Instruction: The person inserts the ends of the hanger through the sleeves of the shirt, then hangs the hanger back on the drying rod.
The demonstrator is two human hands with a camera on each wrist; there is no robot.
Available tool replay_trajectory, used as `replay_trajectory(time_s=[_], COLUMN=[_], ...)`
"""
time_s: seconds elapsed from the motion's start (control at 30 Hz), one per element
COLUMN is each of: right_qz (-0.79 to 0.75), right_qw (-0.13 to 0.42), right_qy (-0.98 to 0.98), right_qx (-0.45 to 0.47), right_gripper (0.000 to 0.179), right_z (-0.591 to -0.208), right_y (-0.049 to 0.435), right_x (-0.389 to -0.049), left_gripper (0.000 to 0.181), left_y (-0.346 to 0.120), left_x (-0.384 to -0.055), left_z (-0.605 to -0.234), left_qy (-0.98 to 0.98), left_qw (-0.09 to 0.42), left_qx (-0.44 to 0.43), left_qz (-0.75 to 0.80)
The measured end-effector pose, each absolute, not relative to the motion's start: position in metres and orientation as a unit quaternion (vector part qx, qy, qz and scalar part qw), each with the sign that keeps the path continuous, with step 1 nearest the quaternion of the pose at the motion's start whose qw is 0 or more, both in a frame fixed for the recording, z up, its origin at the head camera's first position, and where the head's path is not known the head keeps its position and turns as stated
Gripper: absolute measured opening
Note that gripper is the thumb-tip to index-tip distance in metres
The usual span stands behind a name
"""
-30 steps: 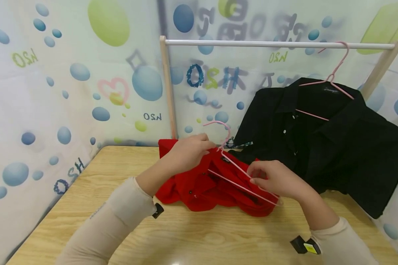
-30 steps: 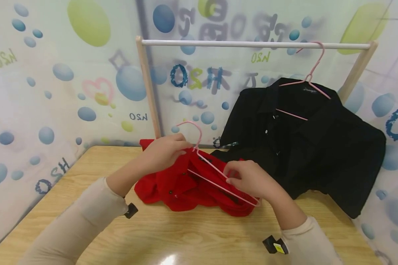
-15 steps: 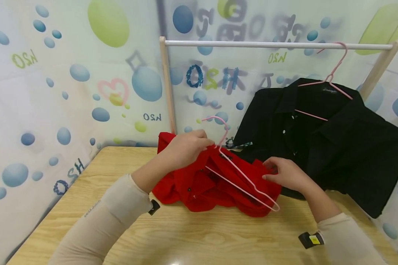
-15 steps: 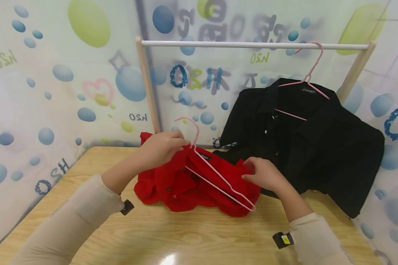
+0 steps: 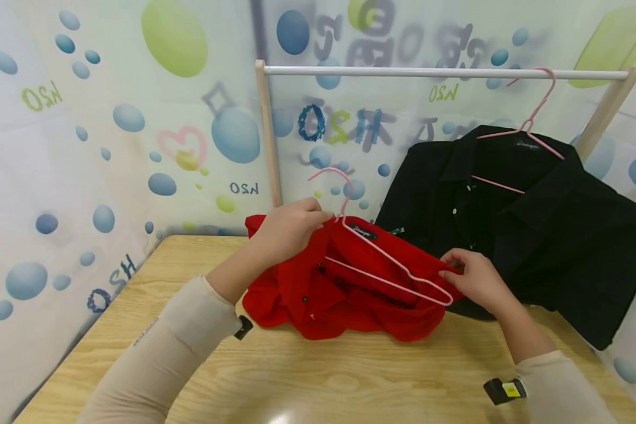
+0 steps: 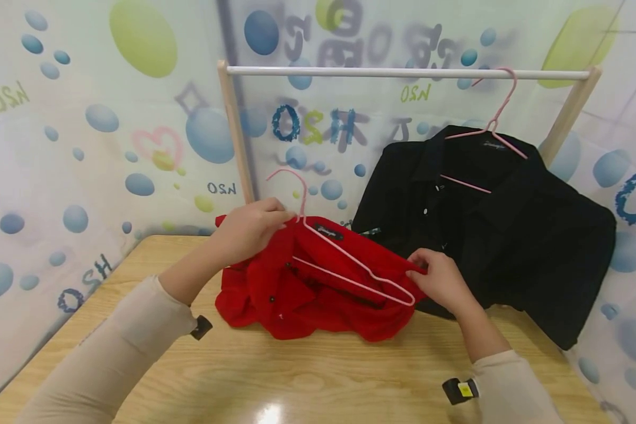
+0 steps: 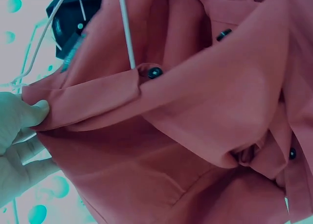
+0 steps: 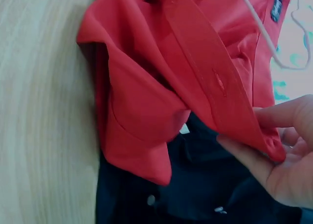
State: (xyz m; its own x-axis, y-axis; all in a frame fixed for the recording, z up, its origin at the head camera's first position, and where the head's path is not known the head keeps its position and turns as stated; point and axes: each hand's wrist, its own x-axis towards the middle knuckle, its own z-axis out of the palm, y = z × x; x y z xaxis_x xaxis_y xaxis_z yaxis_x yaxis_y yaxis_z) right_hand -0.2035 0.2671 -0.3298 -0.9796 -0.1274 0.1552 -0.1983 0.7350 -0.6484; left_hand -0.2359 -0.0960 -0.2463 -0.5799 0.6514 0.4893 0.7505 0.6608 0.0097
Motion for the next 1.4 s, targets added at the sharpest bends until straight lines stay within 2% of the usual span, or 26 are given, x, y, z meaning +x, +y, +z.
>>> replay_trajectory(time_s=[0.3,0.43,0.83,1.07,1.2,1.4], right_qz=[0.355,0.362,0.331,0.308,0.278,0.254], right_qw=[0.093,0.099,0.137,0.206,0.245,0.263], right_qy=[-0.927,-0.924,-0.928,-0.916,-0.91,-0.907], right_qx=[0.071,0.072,0.099,0.156,0.188,0.211], right_gripper=[0.016,0.016,0.012,0.012,0.016,0.02], right_z=[-0.314,-0.309,-0.288,-0.279,-0.279,-0.283], right_y=[0.279,0.281,0.272,0.243,0.221,0.19], right_x=[-0.192,-0.188,-0.174,-0.158,-0.154,-0.157], left_gripper=[0.035,0.037,0.031,0.033,0.026,0.013], left_y=[-0.095,-0.091,-0.085,-0.081,-0.079,-0.074], left_x=[-0.238,-0.238,-0.239,-0.234,-0.228,-0.22], left_z=[-0.253,-0.257,-0.269,-0.27,-0.271,-0.271], left_qy=[-0.877,-0.877,-0.873,-0.898,-0.908,-0.908], left_qw=[0.281,0.288,0.302,0.288,0.286,0.283], left_qx=[-0.388,-0.384,-0.367,-0.326,-0.305,-0.307], left_qz=[-0.032,0.018,0.106,0.062,0.025,-0.028])
